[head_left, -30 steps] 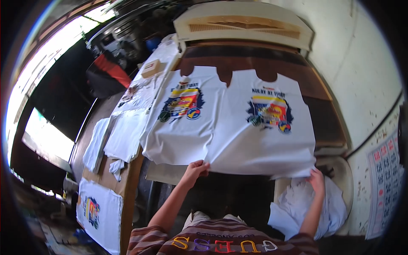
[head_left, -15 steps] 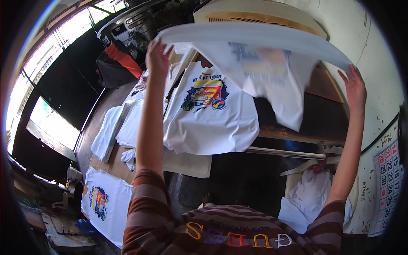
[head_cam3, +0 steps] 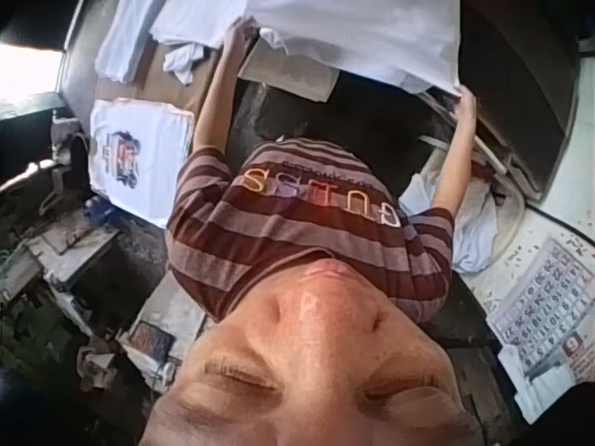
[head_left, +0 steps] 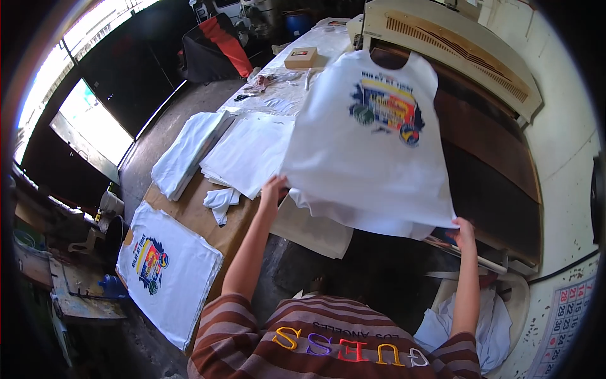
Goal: Operating a heat press and organizing printed shirts and transfer sheets at a workstation.
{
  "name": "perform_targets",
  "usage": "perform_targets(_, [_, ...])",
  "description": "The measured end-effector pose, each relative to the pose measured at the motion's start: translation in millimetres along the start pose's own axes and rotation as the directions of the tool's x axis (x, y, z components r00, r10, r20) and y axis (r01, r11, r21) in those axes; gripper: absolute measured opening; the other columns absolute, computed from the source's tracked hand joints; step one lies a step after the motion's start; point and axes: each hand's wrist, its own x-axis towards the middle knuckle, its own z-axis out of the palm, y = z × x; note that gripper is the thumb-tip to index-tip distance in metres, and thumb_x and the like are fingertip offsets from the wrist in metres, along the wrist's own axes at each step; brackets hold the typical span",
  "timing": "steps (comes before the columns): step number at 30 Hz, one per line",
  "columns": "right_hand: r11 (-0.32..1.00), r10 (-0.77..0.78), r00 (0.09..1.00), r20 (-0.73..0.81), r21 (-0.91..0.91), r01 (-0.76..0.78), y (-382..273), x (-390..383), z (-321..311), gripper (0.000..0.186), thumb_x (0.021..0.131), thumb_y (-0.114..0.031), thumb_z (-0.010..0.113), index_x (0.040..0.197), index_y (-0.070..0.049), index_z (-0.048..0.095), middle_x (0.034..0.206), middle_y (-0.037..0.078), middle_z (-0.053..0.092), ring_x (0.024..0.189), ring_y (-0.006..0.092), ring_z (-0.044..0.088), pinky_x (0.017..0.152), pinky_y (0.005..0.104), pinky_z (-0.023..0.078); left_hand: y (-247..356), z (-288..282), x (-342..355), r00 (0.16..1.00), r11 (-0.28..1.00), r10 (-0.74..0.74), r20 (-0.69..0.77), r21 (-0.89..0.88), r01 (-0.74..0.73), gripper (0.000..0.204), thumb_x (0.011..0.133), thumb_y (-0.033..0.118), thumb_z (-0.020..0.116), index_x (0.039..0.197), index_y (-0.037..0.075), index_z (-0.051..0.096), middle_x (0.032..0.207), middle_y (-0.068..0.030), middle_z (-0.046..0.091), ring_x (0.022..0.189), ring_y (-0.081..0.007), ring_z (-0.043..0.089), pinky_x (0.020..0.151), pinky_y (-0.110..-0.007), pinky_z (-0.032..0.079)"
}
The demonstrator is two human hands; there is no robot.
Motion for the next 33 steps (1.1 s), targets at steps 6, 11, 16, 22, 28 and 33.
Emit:
perform_targets(6, [0.984, 0.082, 0.976, 0.202, 0.142, -0.112, 18.4, 13.3, 11.3, 0.023, 0.067, -0.012, 0.052, 0.086, 0.000, 0.054, 0.087, 0.010, 0.057, 0.084, 0.0217, 0.054, 0.080, 0.0366, 0.043, -70.3, -21.9, -0.3, 0.950, 0.945, -0.292, 0.106, 0.182, 0.271, 0.025, 0.075, 0.030, 0.056, 0.095, 0.015, 0.057, 0.098, 0.0003, 0.053, 0.098, -0.0142, 0.043, 0.083, -0.035, 0.030])
perform_targets(11, [0.983, 0.037, 0.964, 0.263, 0.162, -0.082, 15.9, 6.6, 15.3, 0.027, 0.070, -0.015, 0.054, 0.090, 0.002, 0.057, 0.091, 0.010, 0.059, 0.087, 0.0207, 0.055, 0.085, 0.0355, 0.041, -87.3, -7.5, 6.6, 0.923, 0.931, -0.317, 0.220, 0.255, 0.259, 0.043, 0.074, 0.037, 0.054, 0.111, 0.015, 0.053, 0.112, -0.0024, 0.052, 0.113, -0.0180, 0.037, 0.090, -0.043, 0.023])
perform_targets(16, [0.999, 0.026, 0.977, 0.210, -0.035, -0.019, -12.0, -35.6, 30.5, 0.012, 0.074, -0.010, 0.055, 0.077, 0.001, 0.060, 0.075, 0.007, 0.060, 0.067, 0.0157, 0.059, 0.063, 0.0290, 0.049, -82.1, -20.0, 7.7, 0.874, 0.911, -0.381, 0.302, 0.284, 0.299, 0.048, 0.074, 0.035, 0.053, 0.117, 0.014, 0.050, 0.116, -0.0026, 0.049, 0.116, -0.0178, 0.034, 0.092, -0.040, 0.020])
perform_targets(22, [0.988, 0.003, 1.000, 0.003, -0.154, -0.003, -2.5, -57.3, 22.2, 0.016, 0.075, -0.008, 0.058, 0.080, 0.007, 0.060, 0.079, 0.012, 0.060, 0.069, 0.0196, 0.060, 0.062, 0.0305, 0.052, -94.4, -23.6, 10.0, 0.828, 0.901, -0.401, 0.391, 0.005, 0.434, 0.033, 0.076, 0.026, 0.053, 0.105, 0.009, 0.054, 0.108, -0.0061, 0.052, 0.103, -0.0177, 0.044, 0.084, -0.035, 0.034])
perform_targets(28, [0.987, -0.062, 0.993, -0.105, -0.153, 0.046, 17.6, -54.2, 14.1, 0.013, 0.074, -0.005, 0.058, 0.076, 0.007, 0.058, 0.075, 0.012, 0.059, 0.066, 0.0185, 0.059, 0.059, 0.0299, 0.053, -100.5, -37.0, 9.8, 0.836, 0.816, -0.353, 0.421, -0.299, 0.495, 0.020, 0.078, 0.018, 0.053, 0.094, 0.005, 0.055, 0.091, -0.0065, 0.056, 0.083, -0.0171, 0.052, 0.072, -0.029, 0.043])
perform_targets(33, [0.986, -0.102, 0.985, -0.139, -0.147, 0.081, 17.3, -50.5, 11.7, 0.010, 0.074, -0.006, 0.058, 0.072, 0.004, 0.057, 0.070, 0.008, 0.058, 0.058, 0.0145, 0.058, 0.052, 0.0246, 0.050, -95.6, -48.8, 5.9, 0.882, 0.809, -0.243, 0.404, -0.417, 0.414, 0.023, 0.080, 0.018, 0.052, 0.098, 0.003, 0.053, 0.093, -0.0075, 0.056, 0.083, -0.0175, 0.052, 0.073, -0.029, 0.043])
